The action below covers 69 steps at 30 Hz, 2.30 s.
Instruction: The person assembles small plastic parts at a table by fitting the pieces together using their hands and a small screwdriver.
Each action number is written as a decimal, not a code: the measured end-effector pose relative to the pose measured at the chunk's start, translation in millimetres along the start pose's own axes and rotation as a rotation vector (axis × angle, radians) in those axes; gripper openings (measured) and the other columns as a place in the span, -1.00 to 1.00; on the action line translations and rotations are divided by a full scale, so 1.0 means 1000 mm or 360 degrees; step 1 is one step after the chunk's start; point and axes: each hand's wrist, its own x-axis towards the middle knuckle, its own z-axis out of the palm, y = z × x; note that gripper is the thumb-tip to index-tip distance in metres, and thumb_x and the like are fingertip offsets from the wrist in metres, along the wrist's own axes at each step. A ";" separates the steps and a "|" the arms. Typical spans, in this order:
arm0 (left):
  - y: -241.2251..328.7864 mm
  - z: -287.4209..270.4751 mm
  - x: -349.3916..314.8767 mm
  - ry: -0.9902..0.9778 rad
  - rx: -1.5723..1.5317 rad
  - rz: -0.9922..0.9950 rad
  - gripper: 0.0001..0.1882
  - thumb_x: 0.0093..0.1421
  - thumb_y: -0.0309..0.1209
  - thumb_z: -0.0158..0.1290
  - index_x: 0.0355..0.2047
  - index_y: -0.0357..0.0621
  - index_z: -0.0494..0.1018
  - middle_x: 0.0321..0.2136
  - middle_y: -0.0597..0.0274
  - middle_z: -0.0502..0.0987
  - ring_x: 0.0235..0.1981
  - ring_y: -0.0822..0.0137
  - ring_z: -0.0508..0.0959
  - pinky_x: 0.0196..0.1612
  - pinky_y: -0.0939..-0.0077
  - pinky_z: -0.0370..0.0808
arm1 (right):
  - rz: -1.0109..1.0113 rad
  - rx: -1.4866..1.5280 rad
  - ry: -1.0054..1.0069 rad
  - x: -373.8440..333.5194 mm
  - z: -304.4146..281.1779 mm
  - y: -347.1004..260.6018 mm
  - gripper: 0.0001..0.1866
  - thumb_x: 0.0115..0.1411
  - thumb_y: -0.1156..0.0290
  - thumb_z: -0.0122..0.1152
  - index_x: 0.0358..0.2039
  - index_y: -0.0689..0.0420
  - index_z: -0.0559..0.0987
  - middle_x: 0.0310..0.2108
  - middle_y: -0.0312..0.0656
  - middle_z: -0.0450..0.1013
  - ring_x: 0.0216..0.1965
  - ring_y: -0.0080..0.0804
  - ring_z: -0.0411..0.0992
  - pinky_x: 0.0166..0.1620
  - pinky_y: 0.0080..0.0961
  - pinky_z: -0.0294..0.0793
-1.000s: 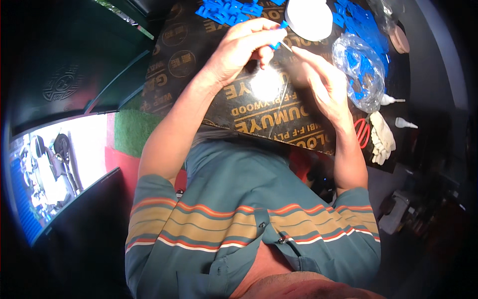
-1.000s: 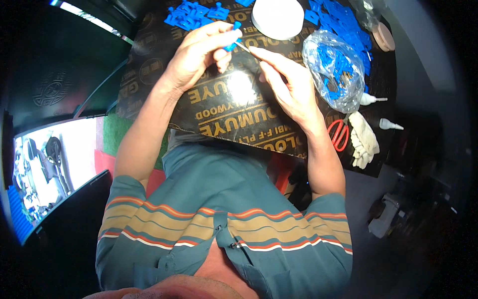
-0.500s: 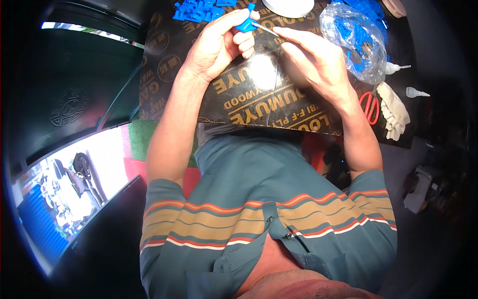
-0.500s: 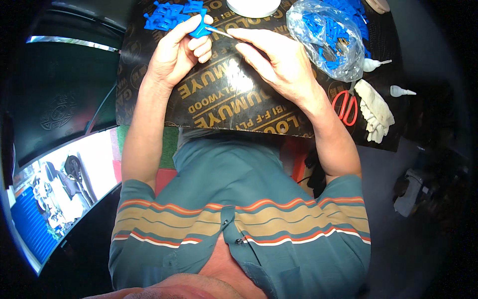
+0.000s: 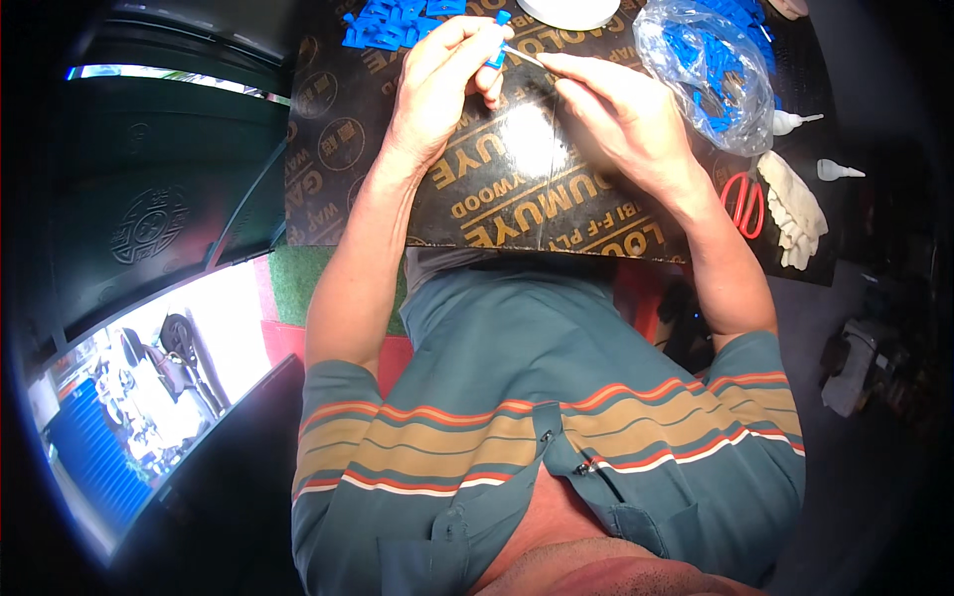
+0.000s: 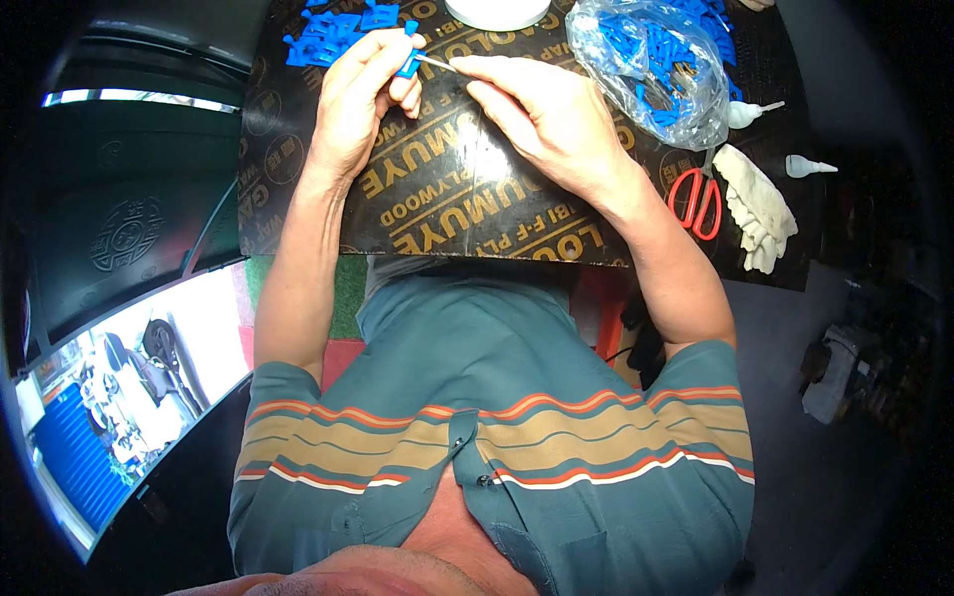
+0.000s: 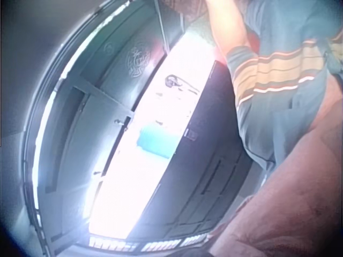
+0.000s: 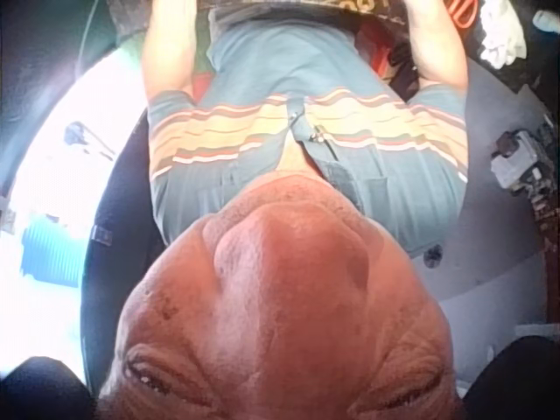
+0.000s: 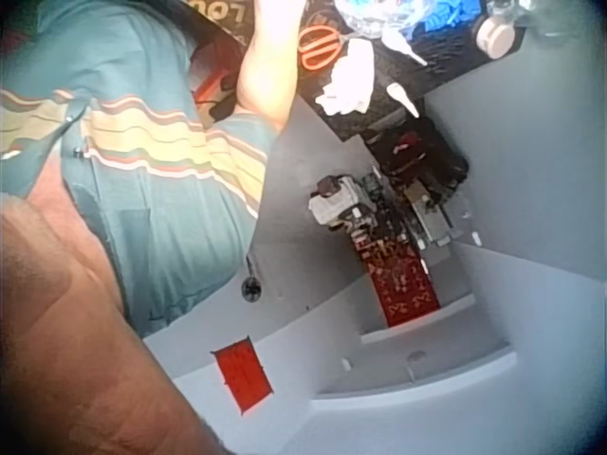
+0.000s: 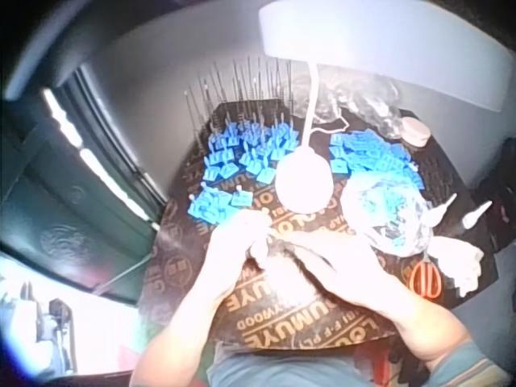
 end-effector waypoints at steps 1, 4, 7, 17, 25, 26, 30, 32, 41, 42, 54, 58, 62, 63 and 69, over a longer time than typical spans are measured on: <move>0.000 0.000 0.000 -0.0012 0.0025 0.0006 -0.71 0.49 -0.31 0.04 -0.01 -0.33 0.52 -0.53 0.35 0.36 -0.51 0.46 0.42 -0.36 0.51 0.43 | 0.0098 0.0265 -0.0006 -0.001 0.002 0.003 -0.67 0.32 0.38 0.31 0.09 0.08 0.66 -0.21 -0.09 0.66 -0.25 -0.16 0.65 -0.16 -0.35 0.65; 0.001 0.000 0.000 -0.0016 0.0058 0.0031 -0.71 0.50 -0.30 0.03 -0.01 -0.32 0.52 -0.53 0.37 0.34 -0.51 0.48 0.40 -0.37 0.53 0.42 | 0.0012 0.0170 0.0030 0.001 0.002 0.001 -0.70 0.35 0.38 0.28 0.08 0.11 0.66 -0.20 -0.04 0.66 -0.24 -0.17 0.66 -0.13 -0.36 0.64; 0.002 0.002 -0.001 -0.0006 0.0087 0.0039 -0.71 0.50 -0.30 0.02 -0.02 -0.31 0.51 -0.54 0.39 0.32 -0.52 0.50 0.38 -0.37 0.55 0.41 | -0.0042 -0.0007 -0.0025 0.004 -0.003 -0.005 -0.70 0.38 0.38 0.25 0.07 0.14 0.67 -0.18 -0.03 0.67 -0.24 -0.20 0.67 -0.11 -0.39 0.64; 0.003 0.007 -0.002 0.0007 0.0115 0.0003 -0.75 0.50 -0.32 0.02 -0.06 -0.30 0.51 -0.55 0.43 0.30 -0.53 0.54 0.35 -0.40 0.61 0.36 | 0.0175 0.0453 -0.0055 -0.001 -0.001 -0.002 -0.66 0.40 0.41 0.19 0.16 0.10 0.65 -0.33 -0.09 0.66 -0.46 -0.47 0.52 -0.29 -0.51 0.53; 0.003 0.006 0.001 0.0034 0.0044 0.0021 -0.74 0.50 -0.30 0.01 -0.04 -0.28 0.50 -0.54 0.40 0.36 -0.53 0.53 0.38 -0.40 0.60 0.39 | 0.0381 0.0500 -0.0186 0.007 -0.012 -0.015 -0.64 0.40 0.36 0.19 0.17 0.06 0.63 -0.32 -0.09 0.65 -0.46 -0.41 0.52 -0.27 -0.47 0.54; 0.003 0.006 0.001 0.0038 0.0036 0.0041 -0.74 0.50 -0.30 0.01 -0.04 -0.28 0.50 -0.54 0.40 0.36 -0.53 0.53 0.38 -0.40 0.60 0.39 | 0.0364 0.0487 -0.0193 0.009 -0.015 -0.015 -0.64 0.40 0.36 0.19 0.17 0.06 0.63 -0.32 -0.09 0.65 -0.46 -0.41 0.52 -0.27 -0.47 0.54; 0.003 0.005 -0.001 0.0184 0.0152 0.0086 -0.73 0.49 -0.30 0.04 -0.01 -0.26 0.50 -0.52 0.40 0.41 -0.53 0.55 0.40 -0.41 0.61 0.40 | 0.0250 0.0003 -0.0145 0.009 -0.021 -0.006 -0.70 0.36 0.32 0.26 0.06 0.08 0.65 -0.29 -0.04 0.64 -0.35 -0.11 0.61 -0.22 -0.30 0.59; 0.004 0.004 -0.001 0.0229 0.0174 0.0120 -0.73 0.48 -0.30 0.05 0.00 -0.26 0.50 -0.52 0.40 0.43 -0.53 0.56 0.40 -0.42 0.61 0.40 | -0.0042 -0.0340 0.0004 0.006 -0.027 0.009 -0.75 0.34 0.34 0.26 -0.03 0.11 0.66 -0.25 -0.05 0.63 -0.27 -0.07 0.62 -0.16 -0.25 0.60; 0.003 0.011 -0.008 0.0166 0.0546 0.0133 -0.77 0.44 -0.30 0.11 0.01 -0.12 0.51 -0.56 0.47 0.40 -0.53 0.64 0.37 -0.44 0.64 0.36 | 0.0222 -0.0811 -0.0119 0.006 -0.047 0.016 -0.81 0.30 0.33 0.27 -0.15 0.13 0.69 -0.27 -0.11 0.55 -0.20 -0.08 0.53 -0.03 -0.17 0.51; 0.001 0.010 -0.008 0.0167 0.0533 0.0134 -0.77 0.44 -0.30 0.11 0.01 -0.12 0.51 -0.56 0.47 0.40 -0.53 0.64 0.37 -0.44 0.64 0.36 | 0.0221 -0.0821 -0.0128 0.007 -0.047 0.018 -0.81 0.30 0.33 0.27 -0.15 0.13 0.69 -0.27 -0.11 0.55 -0.20 -0.08 0.53 -0.03 -0.17 0.51; 0.005 -0.002 -0.016 -0.0220 0.0945 0.0222 -0.81 0.35 -0.38 0.19 -0.07 -0.09 0.51 -0.48 0.52 0.37 -0.44 0.65 0.30 -0.37 0.62 0.30 | 0.0286 0.0492 -0.0047 0.029 0.000 -0.020 -0.75 0.33 0.34 0.36 -0.04 0.16 0.68 -0.26 -0.22 0.63 -0.34 -0.54 0.57 -0.22 -0.55 0.57; 0.000 -0.014 -0.011 -0.0348 0.0635 0.0062 -0.74 0.32 -0.47 0.21 -0.01 -0.13 0.49 -0.39 0.51 0.45 -0.38 0.66 0.39 -0.28 0.66 0.40 | 0.0264 0.0397 -0.0067 0.042 0.006 -0.012 -0.79 0.33 0.33 0.37 -0.10 0.15 0.69 -0.36 -0.18 0.62 -0.39 -0.52 0.56 -0.27 -0.52 0.57; 0.004 -0.016 -0.012 -0.0292 0.0763 0.0035 -0.70 0.31 -0.48 0.24 0.02 -0.15 0.48 -0.38 0.47 0.52 -0.37 0.65 0.45 -0.26 0.64 0.45 | 0.0188 0.0374 -0.0089 0.047 0.016 -0.008 -0.81 0.33 0.34 0.37 -0.13 0.16 0.69 -0.39 -0.18 0.61 -0.41 -0.53 0.55 -0.29 -0.51 0.55; 0.007 -0.016 -0.013 -0.0286 0.0701 -0.0008 -0.69 0.30 -0.47 0.25 0.02 -0.16 0.48 -0.38 0.45 0.54 -0.36 0.64 0.48 -0.26 0.63 0.47 | 0.0236 0.0434 -0.0095 0.047 0.018 -0.006 -0.82 0.33 0.35 0.37 -0.15 0.17 0.68 -0.39 -0.18 0.61 -0.41 -0.53 0.55 -0.29 -0.52 0.55; 0.008 -0.012 -0.016 -0.0283 0.0742 0.0010 -0.63 0.29 -0.40 0.29 0.06 -0.21 0.48 -0.40 0.34 0.59 -0.38 0.58 0.55 -0.28 0.58 0.53 | 0.0215 0.0525 -0.0060 0.039 0.023 0.003 -0.86 0.33 0.44 0.37 -0.18 0.21 0.65 -0.37 -0.19 0.61 -0.39 -0.53 0.55 -0.29 -0.53 0.53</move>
